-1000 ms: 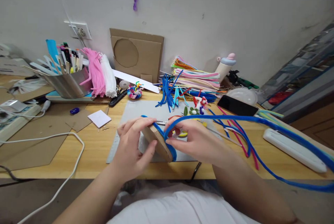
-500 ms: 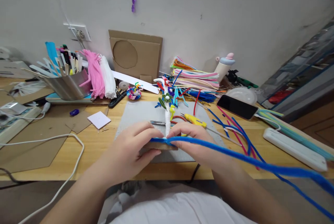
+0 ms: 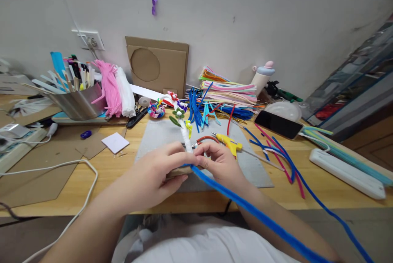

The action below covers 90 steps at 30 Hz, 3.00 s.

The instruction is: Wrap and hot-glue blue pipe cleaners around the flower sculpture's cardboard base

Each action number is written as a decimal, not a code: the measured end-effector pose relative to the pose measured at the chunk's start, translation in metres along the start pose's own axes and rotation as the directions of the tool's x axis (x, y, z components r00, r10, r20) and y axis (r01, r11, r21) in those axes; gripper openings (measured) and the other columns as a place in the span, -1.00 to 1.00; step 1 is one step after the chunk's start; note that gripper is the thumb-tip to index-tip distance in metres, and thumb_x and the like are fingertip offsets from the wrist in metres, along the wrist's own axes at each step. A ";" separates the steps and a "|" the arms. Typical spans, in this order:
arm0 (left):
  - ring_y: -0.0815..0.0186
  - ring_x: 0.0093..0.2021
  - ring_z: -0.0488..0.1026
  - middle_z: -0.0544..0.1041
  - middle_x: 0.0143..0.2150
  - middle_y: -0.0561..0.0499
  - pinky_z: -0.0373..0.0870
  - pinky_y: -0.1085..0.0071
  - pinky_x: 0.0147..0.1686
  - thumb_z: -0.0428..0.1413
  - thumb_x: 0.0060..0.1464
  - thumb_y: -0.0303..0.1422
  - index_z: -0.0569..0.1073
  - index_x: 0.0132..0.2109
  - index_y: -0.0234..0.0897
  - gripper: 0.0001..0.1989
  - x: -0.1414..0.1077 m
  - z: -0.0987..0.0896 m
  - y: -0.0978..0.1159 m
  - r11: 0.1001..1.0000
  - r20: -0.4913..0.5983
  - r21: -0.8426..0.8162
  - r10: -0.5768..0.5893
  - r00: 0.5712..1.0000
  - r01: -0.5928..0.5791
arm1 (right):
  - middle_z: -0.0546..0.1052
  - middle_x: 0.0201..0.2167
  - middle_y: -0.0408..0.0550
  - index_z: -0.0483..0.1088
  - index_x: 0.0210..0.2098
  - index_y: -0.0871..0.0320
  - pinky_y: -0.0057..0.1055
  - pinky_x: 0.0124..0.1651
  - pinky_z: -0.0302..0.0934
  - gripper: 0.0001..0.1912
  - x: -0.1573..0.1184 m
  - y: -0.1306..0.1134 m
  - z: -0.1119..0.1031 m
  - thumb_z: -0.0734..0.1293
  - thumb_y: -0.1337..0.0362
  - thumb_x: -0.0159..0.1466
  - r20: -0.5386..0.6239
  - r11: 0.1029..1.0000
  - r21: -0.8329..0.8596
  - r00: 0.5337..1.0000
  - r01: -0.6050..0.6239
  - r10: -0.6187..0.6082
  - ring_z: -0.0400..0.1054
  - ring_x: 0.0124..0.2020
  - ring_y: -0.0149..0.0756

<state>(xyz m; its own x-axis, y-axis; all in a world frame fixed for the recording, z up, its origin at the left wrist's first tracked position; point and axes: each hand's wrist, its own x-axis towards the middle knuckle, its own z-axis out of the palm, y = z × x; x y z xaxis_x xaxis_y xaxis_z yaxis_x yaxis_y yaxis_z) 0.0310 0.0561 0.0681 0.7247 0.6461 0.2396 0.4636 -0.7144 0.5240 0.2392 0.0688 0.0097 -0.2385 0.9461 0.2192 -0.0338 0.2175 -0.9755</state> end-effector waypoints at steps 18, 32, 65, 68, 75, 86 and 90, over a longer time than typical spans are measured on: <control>0.38 -0.23 0.36 0.40 -0.21 0.04 0.31 0.48 -0.26 -0.05 0.25 -0.56 0.35 -0.12 -0.18 -0.81 -0.018 0.011 0.014 0.998 -0.136 0.055 0.031 0.990 -0.023 | 0.54 -0.42 -0.14 0.52 -0.40 0.08 -0.32 -0.21 0.24 -0.75 -0.015 0.007 0.018 0.49 0.05 0.19 -0.041 0.991 0.120 0.997 0.066 -0.062 0.38 -0.33 -0.28; 0.45 -0.12 0.48 0.50 -0.14 0.03 0.37 0.57 -0.07 0.05 0.21 -0.58 0.33 -0.12 -0.23 -0.82 -0.026 0.029 0.006 0.984 -0.425 0.175 0.065 0.903 0.011 | 0.51 0.08 0.00 0.47 0.06 -0.01 -0.03 0.13 0.14 -0.64 -0.036 0.016 0.008 0.10 0.11 0.49 -0.036 0.768 -0.387 0.824 0.511 -0.566 0.37 0.06 -0.10; 0.37 -0.27 0.43 0.44 -0.29 0.02 0.36 0.48 -0.28 -0.01 0.23 -0.57 0.27 -0.22 -0.21 -0.86 -0.013 0.025 0.010 0.984 -0.425 0.173 0.045 0.904 0.032 | 0.43 0.12 -0.10 0.54 -0.03 -0.13 0.05 0.28 -0.04 -0.52 -0.026 0.018 0.005 -0.01 0.10 0.50 -0.024 0.849 -0.312 0.889 0.427 -0.456 0.25 0.20 -0.08; 0.37 -0.28 0.42 0.43 -0.30 0.02 0.35 0.47 -0.30 -0.01 0.23 -0.56 0.26 -0.23 -0.21 -0.86 -0.014 0.025 0.010 0.988 -0.426 0.152 0.035 0.904 0.033 | 0.42 0.15 -0.10 0.50 0.06 -0.16 0.03 0.30 -0.01 -0.50 -0.030 0.026 0.005 -0.04 0.12 0.51 -0.120 0.906 -0.185 0.906 0.381 -0.405 0.22 0.23 -0.10; 0.38 -0.29 0.41 0.42 -0.30 0.03 0.35 0.47 -0.29 0.00 0.23 -0.57 0.27 -0.22 -0.21 -0.86 -0.018 0.024 0.007 0.993 -0.421 0.115 0.012 0.907 0.040 | 0.40 0.14 -0.05 0.42 0.17 -0.15 0.09 0.22 -0.05 -0.51 -0.043 0.037 0.004 -0.04 0.06 0.50 -0.011 0.755 -0.485 0.861 0.441 -0.509 0.24 0.16 -0.04; 0.37 -0.30 0.43 0.46 -0.29 0.03 0.36 0.46 -0.30 0.02 0.21 -0.55 0.29 -0.21 -0.21 -0.87 -0.017 0.024 0.003 0.994 -0.439 0.093 -0.006 0.898 0.052 | 0.49 0.04 -0.04 0.47 0.08 -0.12 0.05 0.24 -0.04 -0.61 -0.036 0.020 0.001 0.07 0.08 0.48 -0.003 0.753 -0.496 0.866 0.432 -0.499 0.30 0.13 -0.06; 0.38 -0.29 0.42 0.45 -0.30 0.06 0.36 0.46 -0.28 0.02 0.21 -0.56 0.29 -0.21 -0.20 -0.86 -0.017 0.023 0.002 0.997 -0.437 0.071 -0.006 0.899 0.041 | 0.48 0.09 0.00 0.36 0.17 -0.08 -0.04 0.22 0.12 -0.64 -0.040 0.018 0.003 0.13 0.09 0.47 -0.136 0.914 -0.172 0.910 0.367 -0.391 0.29 0.18 -0.08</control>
<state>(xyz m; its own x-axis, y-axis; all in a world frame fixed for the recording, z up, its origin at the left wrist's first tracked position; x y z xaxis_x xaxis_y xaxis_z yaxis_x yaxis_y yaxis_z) 0.0313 0.0372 0.0464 0.4261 0.7029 0.5696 0.5278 -0.7045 0.4745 0.2457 0.0338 -0.0168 -0.0715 0.8089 0.5836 0.0489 0.5872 -0.8080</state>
